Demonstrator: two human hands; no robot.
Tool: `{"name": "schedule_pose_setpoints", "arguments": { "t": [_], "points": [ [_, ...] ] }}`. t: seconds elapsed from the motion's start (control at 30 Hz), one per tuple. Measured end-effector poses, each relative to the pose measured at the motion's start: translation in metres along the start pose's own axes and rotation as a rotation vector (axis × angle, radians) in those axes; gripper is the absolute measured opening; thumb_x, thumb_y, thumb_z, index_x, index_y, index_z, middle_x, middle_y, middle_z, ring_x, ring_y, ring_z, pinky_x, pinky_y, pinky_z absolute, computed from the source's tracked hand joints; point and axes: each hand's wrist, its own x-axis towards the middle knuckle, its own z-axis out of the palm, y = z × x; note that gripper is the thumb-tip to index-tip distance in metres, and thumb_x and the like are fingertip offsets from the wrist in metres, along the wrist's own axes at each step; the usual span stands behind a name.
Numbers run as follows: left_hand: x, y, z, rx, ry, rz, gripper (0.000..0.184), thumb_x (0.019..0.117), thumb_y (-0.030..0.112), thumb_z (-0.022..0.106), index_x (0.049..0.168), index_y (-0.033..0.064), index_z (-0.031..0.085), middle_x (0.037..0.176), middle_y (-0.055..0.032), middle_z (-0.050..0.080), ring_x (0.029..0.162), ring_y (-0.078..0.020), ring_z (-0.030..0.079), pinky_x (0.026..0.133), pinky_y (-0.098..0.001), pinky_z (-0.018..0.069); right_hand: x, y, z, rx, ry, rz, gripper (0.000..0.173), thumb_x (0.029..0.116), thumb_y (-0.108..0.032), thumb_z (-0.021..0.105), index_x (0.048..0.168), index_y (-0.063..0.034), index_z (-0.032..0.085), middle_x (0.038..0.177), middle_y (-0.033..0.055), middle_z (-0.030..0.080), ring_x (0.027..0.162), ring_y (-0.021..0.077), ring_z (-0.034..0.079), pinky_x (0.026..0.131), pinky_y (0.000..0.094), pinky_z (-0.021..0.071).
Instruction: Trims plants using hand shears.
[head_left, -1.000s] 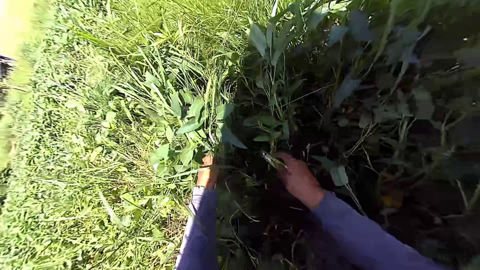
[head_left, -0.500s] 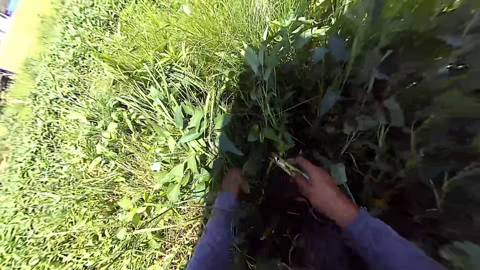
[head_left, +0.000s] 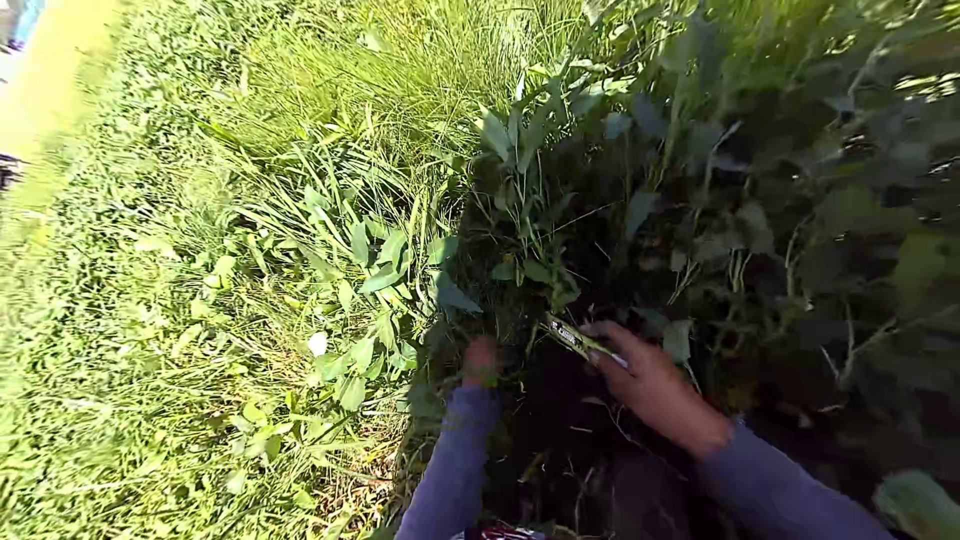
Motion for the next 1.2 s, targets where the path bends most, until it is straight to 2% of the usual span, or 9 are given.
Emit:
{"name": "schedule_pose_setpoints", "arguments": {
  "t": [0.17, 0.3, 0.43, 0.57, 0.7, 0.8, 1.03, 1.1, 1.2],
  "points": [
    [-0.025, -0.018, -0.021, -0.053, -0.100, 0.000, 0.057, 0.0991, 0.009, 0.065, 0.149, -0.0079, 0.043, 0.145, -0.0324, 0.052, 0.135, -0.0442, 0.053, 0.113, -0.0561, 0.0425, 0.001, 0.000, -0.008, -0.008, 0.012, -0.029, 0.036, 0.1068, -0.017, 0.053, 0.142, -0.0180, 0.055, 0.093, 0.0075, 0.073, 0.059, 0.0178, 0.062, 0.057, 0.0390, 0.0549],
    [-0.024, -0.018, 0.019, -0.109, 0.005, 0.049, 0.068, 0.0867, 0.010, 0.077, 0.148, 0.0007, 0.050, 0.153, -0.0272, 0.046, 0.133, -0.0444, 0.054, 0.107, -0.0619, 0.0475, 0.003, 0.005, -0.003, -0.012, 0.010, -0.043, 0.036, 0.1075, -0.017, 0.052, 0.144, -0.0181, 0.053, 0.089, 0.0082, 0.071, 0.056, 0.0192, 0.060, 0.054, 0.0393, 0.0528],
    [-0.018, -0.021, -0.003, -0.128, 0.082, 0.028, 0.041, 0.0978, 0.012, 0.067, 0.135, -0.0023, 0.060, 0.132, -0.0291, 0.062, 0.121, -0.0451, 0.061, 0.102, -0.0624, 0.0489, 0.004, -0.009, 0.005, 0.012, -0.022, -0.052, 0.037, 0.1071, -0.016, 0.052, 0.144, -0.0163, 0.053, 0.087, 0.0110, 0.069, 0.058, 0.0213, 0.060, 0.056, 0.0411, 0.0535],
    [-0.020, -0.031, -0.061, -0.108, 0.088, -0.182, 0.046, 0.1068, 0.024, 0.056, 0.143, -0.0054, 0.052, 0.134, -0.0338, 0.060, 0.124, -0.0499, 0.059, 0.105, -0.0654, 0.0443, 0.007, -0.017, 0.004, 0.011, -0.046, -0.018, 0.036, 0.1064, -0.018, 0.053, 0.142, -0.0188, 0.055, 0.090, 0.0061, 0.069, 0.062, 0.0162, 0.062, 0.061, 0.0385, 0.0554],
    [-0.030, -0.030, -0.063, 0.183, -0.098, -0.037, 0.039, 0.0951, 0.012, 0.070, 0.129, -0.0046, 0.063, 0.126, -0.0304, 0.065, 0.117, -0.0475, 0.063, 0.099, -0.0650, 0.0493, 0.009, -0.010, -0.001, -0.003, -0.049, -0.003, 0.034, 0.1067, -0.018, 0.053, 0.141, -0.0184, 0.055, 0.087, 0.0070, 0.069, 0.061, 0.0178, 0.062, 0.059, 0.0393, 0.0551],
    [-0.046, -0.009, -0.035, 0.269, -0.152, -0.002, 0.048, 0.0959, 0.010, 0.066, 0.142, -0.0006, 0.057, 0.142, -0.0260, 0.058, 0.133, -0.0444, 0.055, 0.110, -0.0603, 0.0441, 0.010, -0.010, -0.001, 0.005, -0.030, -0.028, 0.034, 0.1064, -0.017, 0.053, 0.140, -0.0177, 0.056, 0.085, 0.0069, 0.069, 0.060, 0.0179, 0.062, 0.059, 0.0396, 0.0556],
    [-0.038, -0.009, -0.041, 0.270, -0.226, -0.116, 0.040, 0.0997, 0.019, 0.065, 0.134, -0.0024, 0.063, 0.131, -0.0283, 0.064, 0.126, -0.0458, 0.060, 0.106, -0.0631, 0.0453, 0.004, -0.017, -0.003, 0.008, -0.070, -0.014, 0.034, 0.1067, -0.018, 0.053, 0.140, -0.0192, 0.056, 0.086, 0.0065, 0.068, 0.062, 0.0172, 0.063, 0.061, 0.0377, 0.0560],
    [-0.032, -0.020, -0.066, 0.173, -0.247, -0.072, 0.038, 0.0980, 0.015, 0.067, 0.131, -0.0039, 0.062, 0.121, -0.0274, 0.067, 0.114, -0.0421, 0.065, 0.100, -0.0606, 0.0496, 0.004, -0.013, -0.006, 0.002, -0.071, -0.012, 0.033, 0.1068, -0.019, 0.053, 0.140, -0.0183, 0.056, 0.087, 0.0065, 0.069, 0.063, 0.0171, 0.064, 0.062, 0.0385, 0.0565],
    [-0.042, -0.035, -0.102, -0.139, -0.113, -0.104, 0.027, 0.0960, 0.015, 0.070, 0.115, -0.0040, 0.065, 0.091, -0.0177, 0.068, 0.076, -0.0265, 0.066, 0.073, -0.0462, 0.0567, 0.003, -0.009, -0.012, 0.004, -0.065, -0.009, 0.032, 0.1070, -0.019, 0.052, 0.139, -0.0179, 0.056, 0.088, 0.0063, 0.070, 0.064, 0.0176, 0.064, 0.061, 0.0391, 0.0565]
  ]
}}
